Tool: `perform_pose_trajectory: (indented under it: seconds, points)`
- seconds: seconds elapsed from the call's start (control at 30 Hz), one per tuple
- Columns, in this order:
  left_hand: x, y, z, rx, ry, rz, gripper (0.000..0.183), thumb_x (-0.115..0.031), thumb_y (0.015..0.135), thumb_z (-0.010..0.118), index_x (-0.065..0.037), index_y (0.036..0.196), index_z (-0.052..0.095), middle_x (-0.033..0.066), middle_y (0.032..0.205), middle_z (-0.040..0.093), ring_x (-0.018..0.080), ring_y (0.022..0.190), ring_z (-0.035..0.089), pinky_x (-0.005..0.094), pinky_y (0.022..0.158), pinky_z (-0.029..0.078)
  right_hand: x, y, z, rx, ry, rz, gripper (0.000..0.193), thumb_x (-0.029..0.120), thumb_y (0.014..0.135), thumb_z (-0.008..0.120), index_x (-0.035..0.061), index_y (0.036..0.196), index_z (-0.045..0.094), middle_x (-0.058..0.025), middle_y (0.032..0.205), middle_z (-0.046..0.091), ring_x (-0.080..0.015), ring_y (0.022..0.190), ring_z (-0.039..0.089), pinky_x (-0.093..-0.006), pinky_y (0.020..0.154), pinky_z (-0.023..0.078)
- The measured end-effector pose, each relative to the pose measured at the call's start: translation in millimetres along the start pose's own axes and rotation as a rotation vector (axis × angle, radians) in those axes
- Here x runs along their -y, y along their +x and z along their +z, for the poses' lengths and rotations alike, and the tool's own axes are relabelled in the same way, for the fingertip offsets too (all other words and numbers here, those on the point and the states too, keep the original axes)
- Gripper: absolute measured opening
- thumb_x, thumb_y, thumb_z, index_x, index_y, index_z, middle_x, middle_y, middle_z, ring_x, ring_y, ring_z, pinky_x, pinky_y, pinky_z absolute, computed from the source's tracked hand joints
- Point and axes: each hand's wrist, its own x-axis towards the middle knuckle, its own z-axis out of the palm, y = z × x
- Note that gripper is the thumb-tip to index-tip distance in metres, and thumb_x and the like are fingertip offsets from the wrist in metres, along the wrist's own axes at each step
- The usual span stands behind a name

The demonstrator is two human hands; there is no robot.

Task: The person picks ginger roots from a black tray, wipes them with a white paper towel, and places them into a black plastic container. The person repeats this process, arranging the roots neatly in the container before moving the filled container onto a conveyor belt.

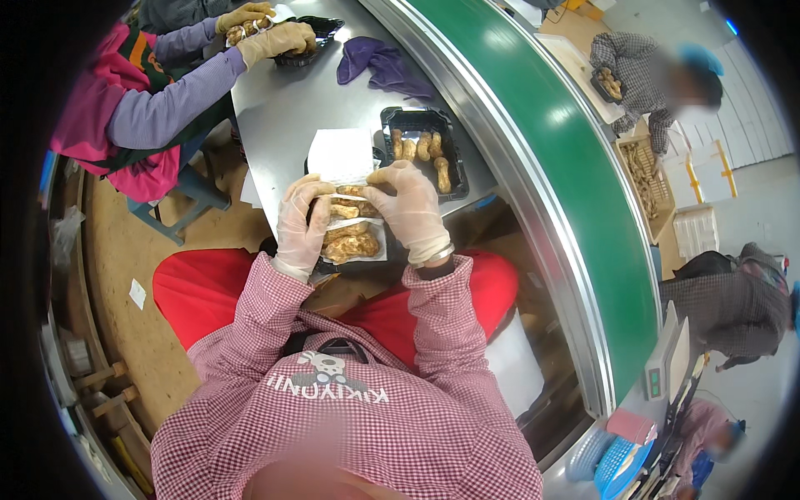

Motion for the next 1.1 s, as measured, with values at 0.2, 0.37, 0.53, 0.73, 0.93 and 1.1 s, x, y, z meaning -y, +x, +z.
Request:
perform_pose_trajectory:
  seconds: [0.2,0.37,0.53,0.73,0.93,1.1]
  points:
    - [11,-4,3,-0.011,-0.277,-0.142,0.023,-0.02,0.105,0.05,-0.007,0.107,0.069,0.0072,0.11,0.067,0.0287,0.122,0.053,0.0404,0.108,0.038,0,9,-18,0.144,-0.005,0.081,0.022,0.021,0.087,0.073,0.0031,0.1,0.076,-0.0141,0.099,0.069,-0.0307,0.095,0.067,-0.0389,0.086,0.052]
    - [16,-4,5,0.023,-0.25,-0.125,0.022,-0.018,0.104,0.05,-0.008,0.107,0.07,0.0055,0.109,0.068,0.0279,0.123,0.052,0.0406,0.109,0.037,-20,29,-20,-0.273,-0.418,0.29,0.028,0.032,0.088,0.074,0.0058,0.097,0.075,-0.0145,0.088,0.075,-0.0317,0.083,0.072,-0.0401,0.075,0.055]
    - [15,-3,3,0.016,-0.272,-0.111,0.023,-0.018,0.104,0.05,-0.008,0.106,0.07,0.0046,0.108,0.069,0.0275,0.122,0.052,0.0403,0.109,0.036,-34,49,2,-0.19,-0.446,0.458,0.039,0.033,0.078,0.08,0.0087,0.106,0.068,-0.0125,0.091,0.075,-0.0316,0.088,0.072,-0.0409,0.079,0.055]
    - [12,-4,3,-0.011,-0.283,-0.084,0.023,-0.021,0.105,0.05,-0.007,0.113,0.067,0.008,0.113,0.065,0.0277,0.121,0.053,0.0398,0.107,0.037,-33,41,-6,-0.25,-0.096,0.368,0.039,0.022,0.081,0.073,0.0125,0.117,0.062,-0.0137,0.104,0.074,-0.0288,0.098,0.072,-0.0396,0.085,0.055]
    - [0,-8,6,-0.153,-0.63,-0.327,0.03,-0.02,0.106,0.051,-0.003,0.13,0.056,0.0102,0.126,0.056,0.021,0.117,0.054,0.0339,0.103,0.042,16,22,26,0.146,0.34,-0.002,0.022,0.013,0.086,0.073,0.0015,0.104,0.071,-0.0155,0.096,0.073,-0.0229,0.086,0.07,-0.0336,0.077,0.055]
    - [15,-5,5,-0.142,-0.325,-0.169,0.021,-0.012,0.103,0.055,-0.003,0.12,0.065,0.0087,0.119,0.056,0.0191,0.114,0.055,0.0321,0.102,0.044,12,19,21,0.125,-0.01,-0.11,0.024,0.018,0.084,0.074,0.007,0.105,0.078,-0.0135,0.105,0.073,-0.0303,0.101,0.064,-0.0381,0.092,0.05]
